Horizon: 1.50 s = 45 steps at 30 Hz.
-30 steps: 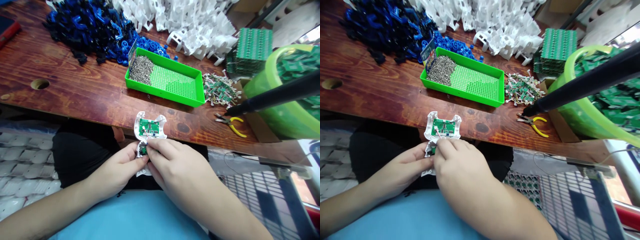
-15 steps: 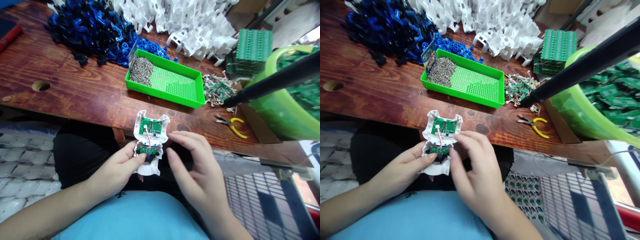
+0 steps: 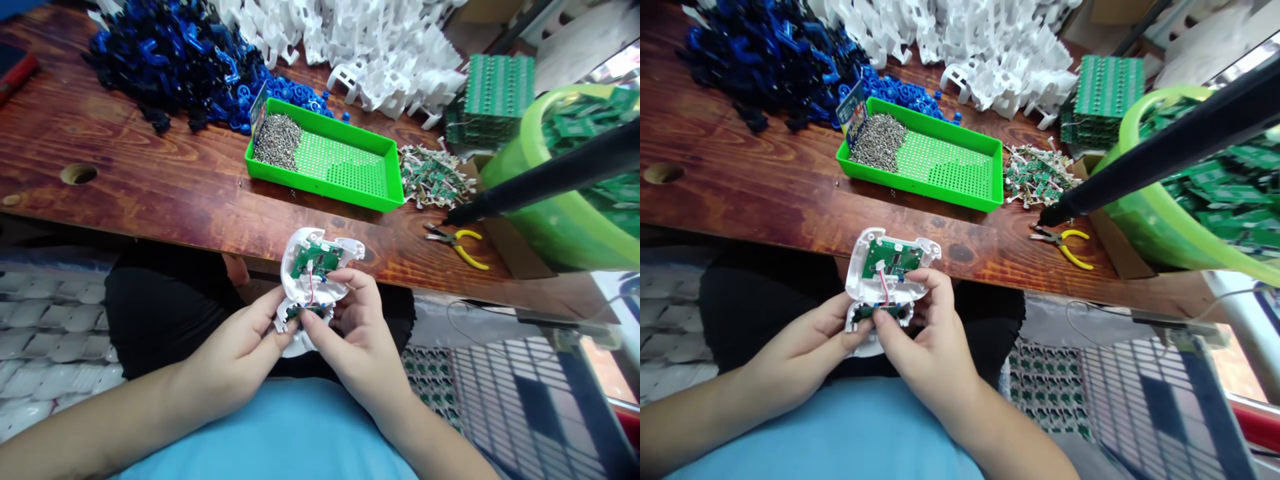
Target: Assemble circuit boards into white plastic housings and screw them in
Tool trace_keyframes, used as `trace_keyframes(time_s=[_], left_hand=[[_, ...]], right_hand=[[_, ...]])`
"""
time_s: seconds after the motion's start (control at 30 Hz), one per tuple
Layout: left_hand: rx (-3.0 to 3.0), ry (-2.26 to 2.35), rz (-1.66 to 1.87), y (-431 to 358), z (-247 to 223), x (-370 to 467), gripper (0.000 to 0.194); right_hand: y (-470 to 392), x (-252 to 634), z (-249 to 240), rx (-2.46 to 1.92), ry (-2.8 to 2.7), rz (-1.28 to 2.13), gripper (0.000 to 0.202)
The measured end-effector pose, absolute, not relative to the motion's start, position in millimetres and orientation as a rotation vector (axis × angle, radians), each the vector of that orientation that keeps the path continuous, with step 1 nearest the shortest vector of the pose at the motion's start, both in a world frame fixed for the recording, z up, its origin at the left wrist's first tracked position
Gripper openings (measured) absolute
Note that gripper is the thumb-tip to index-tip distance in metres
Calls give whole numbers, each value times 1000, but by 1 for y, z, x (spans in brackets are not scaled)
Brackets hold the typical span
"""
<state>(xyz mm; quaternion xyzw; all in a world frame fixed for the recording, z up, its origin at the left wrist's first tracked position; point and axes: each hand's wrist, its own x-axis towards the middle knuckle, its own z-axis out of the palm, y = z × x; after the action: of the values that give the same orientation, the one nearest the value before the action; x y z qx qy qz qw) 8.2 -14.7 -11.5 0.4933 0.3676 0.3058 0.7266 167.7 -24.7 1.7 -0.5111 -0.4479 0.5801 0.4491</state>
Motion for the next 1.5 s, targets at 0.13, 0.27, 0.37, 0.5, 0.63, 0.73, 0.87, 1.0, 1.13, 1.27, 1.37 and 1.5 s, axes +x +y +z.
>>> trace_keyframes(time_s=[0.13,0.27,0.37,0.5,0.63,0.73,0.87,1.0,1.13,1.27,1.37,1.5], left_hand=[[1139,831,681,-16,-11,8,43],[1190,857,690,-17,-11,7,42],[1152,857,708,-17,-11,7,40],[912,849,718,-15,-11,10,40],[850,840,764,-12,-9,14,42],[866,856,752,-12,-7,15,43],[937,894,719,-15,-9,13,45],[1045,932,711,-17,-13,11,45],[959,925,714,-15,-12,12,43],[837,906,744,-10,-8,15,40],[854,916,793,-9,-7,16,39],[888,963,812,-11,-5,14,37]], right_hand=[[-24,166,2,-1230,-1082,1440,40],[-24,163,1,-1194,-1052,1422,38],[-24,162,-1,-1197,-1040,1403,37],[-24,166,1,-1167,-1009,1519,37],[-22,175,5,-1130,-969,1629,34],[-20,179,6,-1167,-975,1634,35],[-20,177,5,-1238,-973,1589,31],[-21,173,2,-1257,-1005,1545,31],[-21,170,-1,-1263,-1021,1541,31],[-22,168,3,-1241,-1029,1562,40],[-25,165,6,-1278,-1082,1518,63],[-28,167,5,-1323,-1097,1518,60]])
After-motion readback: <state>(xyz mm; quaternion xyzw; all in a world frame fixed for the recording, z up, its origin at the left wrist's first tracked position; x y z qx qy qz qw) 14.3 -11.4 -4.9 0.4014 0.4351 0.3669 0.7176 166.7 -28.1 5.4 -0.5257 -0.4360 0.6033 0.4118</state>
